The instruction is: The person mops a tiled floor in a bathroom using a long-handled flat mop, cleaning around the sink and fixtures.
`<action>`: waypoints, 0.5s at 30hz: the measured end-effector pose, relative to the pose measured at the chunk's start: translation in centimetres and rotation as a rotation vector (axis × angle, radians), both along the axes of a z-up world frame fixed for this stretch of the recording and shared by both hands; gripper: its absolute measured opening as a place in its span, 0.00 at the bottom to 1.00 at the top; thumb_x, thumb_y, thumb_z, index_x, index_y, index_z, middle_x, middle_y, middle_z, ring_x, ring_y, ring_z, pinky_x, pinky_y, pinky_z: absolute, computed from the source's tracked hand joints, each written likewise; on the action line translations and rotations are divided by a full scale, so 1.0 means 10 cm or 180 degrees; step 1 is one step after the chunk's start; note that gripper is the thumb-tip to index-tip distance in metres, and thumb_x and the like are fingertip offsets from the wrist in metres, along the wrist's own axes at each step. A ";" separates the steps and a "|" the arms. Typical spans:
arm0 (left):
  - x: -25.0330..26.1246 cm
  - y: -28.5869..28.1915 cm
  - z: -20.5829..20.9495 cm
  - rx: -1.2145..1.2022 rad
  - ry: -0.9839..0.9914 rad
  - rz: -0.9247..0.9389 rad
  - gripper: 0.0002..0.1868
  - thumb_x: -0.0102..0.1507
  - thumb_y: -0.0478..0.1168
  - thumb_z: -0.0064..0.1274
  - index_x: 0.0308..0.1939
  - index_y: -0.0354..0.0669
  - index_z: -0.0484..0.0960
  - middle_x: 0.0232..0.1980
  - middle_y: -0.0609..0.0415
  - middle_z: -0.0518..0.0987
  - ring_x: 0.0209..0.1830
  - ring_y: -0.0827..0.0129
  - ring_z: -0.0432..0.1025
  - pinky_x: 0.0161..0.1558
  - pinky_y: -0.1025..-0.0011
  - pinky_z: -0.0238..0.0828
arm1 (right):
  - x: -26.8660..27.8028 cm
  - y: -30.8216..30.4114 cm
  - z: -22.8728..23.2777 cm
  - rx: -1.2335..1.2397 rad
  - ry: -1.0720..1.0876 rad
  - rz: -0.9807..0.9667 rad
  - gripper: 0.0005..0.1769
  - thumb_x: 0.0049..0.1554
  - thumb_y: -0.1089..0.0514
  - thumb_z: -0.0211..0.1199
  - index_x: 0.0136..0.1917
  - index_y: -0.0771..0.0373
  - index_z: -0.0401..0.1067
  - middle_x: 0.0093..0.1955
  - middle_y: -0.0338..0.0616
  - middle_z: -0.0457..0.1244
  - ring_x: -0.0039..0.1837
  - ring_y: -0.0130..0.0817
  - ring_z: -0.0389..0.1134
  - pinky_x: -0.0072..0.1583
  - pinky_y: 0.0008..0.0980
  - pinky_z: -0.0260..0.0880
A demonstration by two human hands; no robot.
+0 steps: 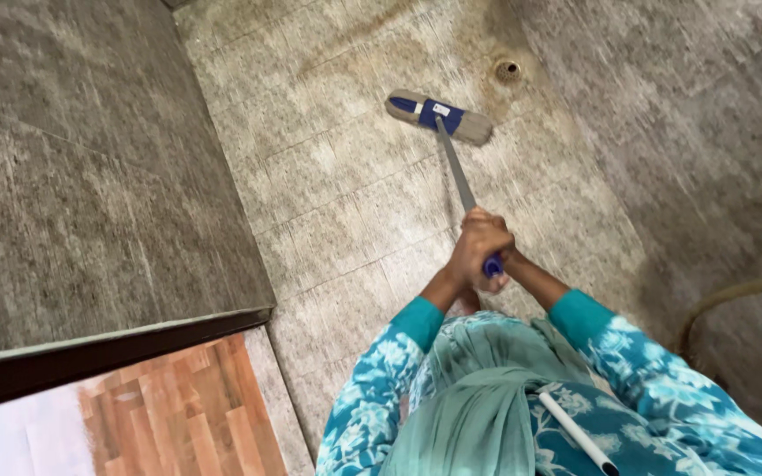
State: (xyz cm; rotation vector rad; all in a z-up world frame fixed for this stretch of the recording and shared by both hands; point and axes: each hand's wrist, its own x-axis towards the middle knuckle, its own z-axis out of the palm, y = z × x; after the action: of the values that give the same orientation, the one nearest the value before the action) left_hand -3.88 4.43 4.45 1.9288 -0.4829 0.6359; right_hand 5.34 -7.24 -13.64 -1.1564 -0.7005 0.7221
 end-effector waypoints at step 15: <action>-0.93 -0.16 0.57 -0.0085 -0.0200 0.0732 0.29 0.60 0.64 0.42 0.34 0.38 0.74 0.32 0.45 0.70 0.37 0.48 0.68 0.60 0.51 0.60 | -0.86 -0.06 0.58 0.0111 -0.0116 0.0274 0.12 0.57 0.55 0.52 0.47 0.67 0.68 0.45 0.39 0.61 0.52 0.30 0.64 0.56 0.31 0.67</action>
State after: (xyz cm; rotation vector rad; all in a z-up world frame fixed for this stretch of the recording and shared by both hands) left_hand -13.15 2.79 10.17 1.9595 -0.2915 0.8485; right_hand -3.21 -7.88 -7.87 -1.1151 -0.7944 0.7598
